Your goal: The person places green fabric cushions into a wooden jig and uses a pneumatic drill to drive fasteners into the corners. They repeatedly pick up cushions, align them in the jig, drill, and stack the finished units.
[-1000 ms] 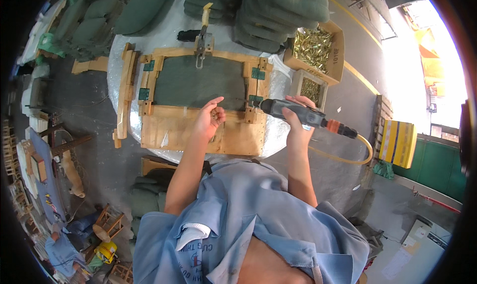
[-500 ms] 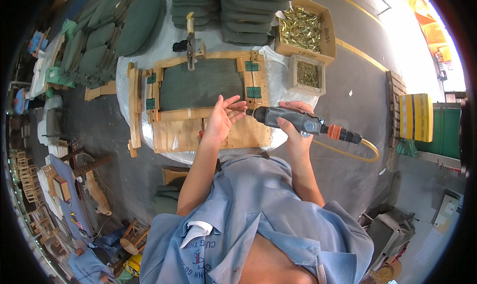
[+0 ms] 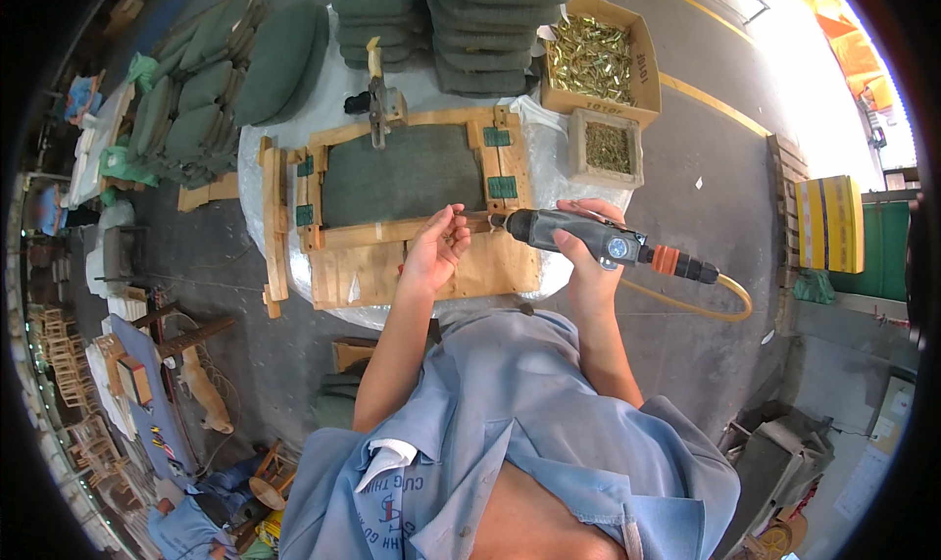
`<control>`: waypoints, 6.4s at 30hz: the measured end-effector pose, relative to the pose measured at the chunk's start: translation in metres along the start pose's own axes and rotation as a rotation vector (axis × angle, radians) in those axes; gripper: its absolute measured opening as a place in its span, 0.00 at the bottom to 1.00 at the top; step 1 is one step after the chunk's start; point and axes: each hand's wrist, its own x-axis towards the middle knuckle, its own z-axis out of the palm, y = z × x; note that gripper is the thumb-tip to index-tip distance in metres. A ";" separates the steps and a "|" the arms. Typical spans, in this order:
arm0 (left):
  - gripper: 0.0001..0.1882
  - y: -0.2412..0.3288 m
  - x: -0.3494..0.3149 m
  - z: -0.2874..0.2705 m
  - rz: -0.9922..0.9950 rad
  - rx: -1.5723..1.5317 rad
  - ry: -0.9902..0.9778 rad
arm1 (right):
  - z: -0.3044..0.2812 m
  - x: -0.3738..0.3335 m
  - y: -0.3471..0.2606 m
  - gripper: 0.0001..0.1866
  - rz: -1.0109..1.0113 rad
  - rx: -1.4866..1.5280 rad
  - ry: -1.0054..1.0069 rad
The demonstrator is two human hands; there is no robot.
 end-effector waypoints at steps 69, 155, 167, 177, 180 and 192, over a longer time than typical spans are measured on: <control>0.24 0.097 0.097 -0.059 0.105 0.557 0.520 | 0.059 0.160 0.085 0.24 -0.064 -0.453 -0.188; 0.15 0.129 0.028 -0.154 0.211 0.459 0.389 | 0.104 0.128 0.123 0.25 -0.164 -0.439 0.132; 0.19 0.146 0.044 -0.152 0.085 0.532 0.486 | 0.102 0.148 0.118 0.24 -0.194 -0.613 -0.065; 0.20 0.138 0.043 -0.157 0.099 0.534 0.468 | 0.114 0.197 0.085 0.24 -0.059 -0.797 -0.572; 0.20 0.141 0.044 -0.157 0.090 0.532 0.460 | 0.115 0.195 0.085 0.25 -0.071 -0.856 -0.590; 0.30 0.130 0.015 -0.182 0.001 0.118 0.162 | 0.139 0.070 0.040 0.29 0.008 -0.497 -0.220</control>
